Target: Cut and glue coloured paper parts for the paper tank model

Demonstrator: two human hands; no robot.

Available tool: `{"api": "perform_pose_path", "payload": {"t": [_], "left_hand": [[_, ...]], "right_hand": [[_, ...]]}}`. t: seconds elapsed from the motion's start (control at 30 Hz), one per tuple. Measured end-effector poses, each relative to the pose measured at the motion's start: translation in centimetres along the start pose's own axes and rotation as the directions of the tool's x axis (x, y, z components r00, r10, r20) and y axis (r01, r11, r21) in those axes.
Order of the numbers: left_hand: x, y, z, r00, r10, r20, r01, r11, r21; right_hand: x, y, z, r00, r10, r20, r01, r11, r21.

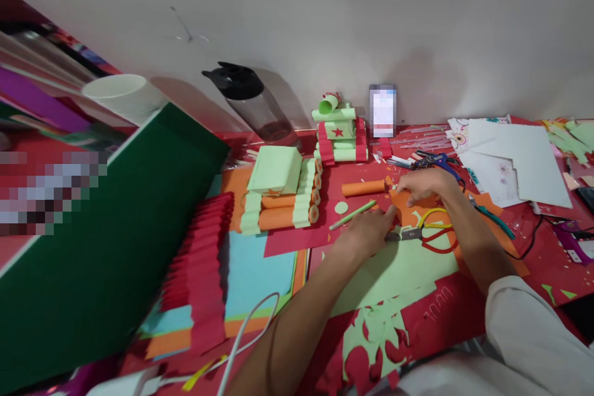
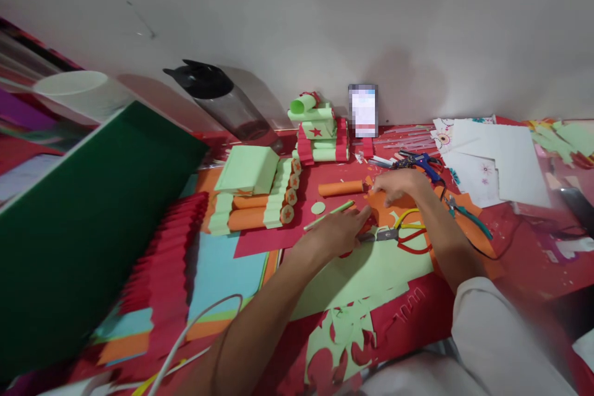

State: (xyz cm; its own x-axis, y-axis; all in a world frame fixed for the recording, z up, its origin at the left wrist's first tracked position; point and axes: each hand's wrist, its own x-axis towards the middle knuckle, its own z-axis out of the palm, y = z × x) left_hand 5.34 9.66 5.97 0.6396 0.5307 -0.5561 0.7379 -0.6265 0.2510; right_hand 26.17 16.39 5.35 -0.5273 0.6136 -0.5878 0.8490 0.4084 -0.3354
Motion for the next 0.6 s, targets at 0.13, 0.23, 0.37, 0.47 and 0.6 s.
{"api": "perform_pose_path", "payload": {"t": [0.13, 0.23, 0.37, 0.47, 0.6], "left_hand": [[0.0, 0.3, 0.3, 0.999, -0.010, -0.037, 0.011, 0.999, 0.032], [-0.1, 0.7, 0.2, 0.999, -0.026, -0.046, 0.029, 0.998, 0.053], [-0.6, 1.3, -0.1, 0.999, -0.016, -0.032, 0.018, 0.997, 0.077], [-0.8, 1.4, -0.2, 0.999, -0.016, -0.037, 0.019, 0.995, 0.095], [-0.6, 1.4, -0.2, 0.999, -0.018, -0.032, 0.021, 0.994, 0.103]], "right_hand": [[-0.3, 0.0, -0.2, 0.998, 0.069, -0.004, -0.069, 0.997, -0.039], [-0.2, -0.6, -0.4, 0.997, 0.083, -0.002, -0.083, 0.994, -0.068], [0.2, -1.6, -0.4, 0.996, 0.083, 0.033, -0.078, 0.990, -0.120], [0.5, -1.9, -0.4, 0.998, 0.050, 0.042, -0.044, 0.992, -0.122], [0.9, -1.8, -0.1, 0.999, 0.037, 0.022, -0.035, 0.994, -0.104]]}}
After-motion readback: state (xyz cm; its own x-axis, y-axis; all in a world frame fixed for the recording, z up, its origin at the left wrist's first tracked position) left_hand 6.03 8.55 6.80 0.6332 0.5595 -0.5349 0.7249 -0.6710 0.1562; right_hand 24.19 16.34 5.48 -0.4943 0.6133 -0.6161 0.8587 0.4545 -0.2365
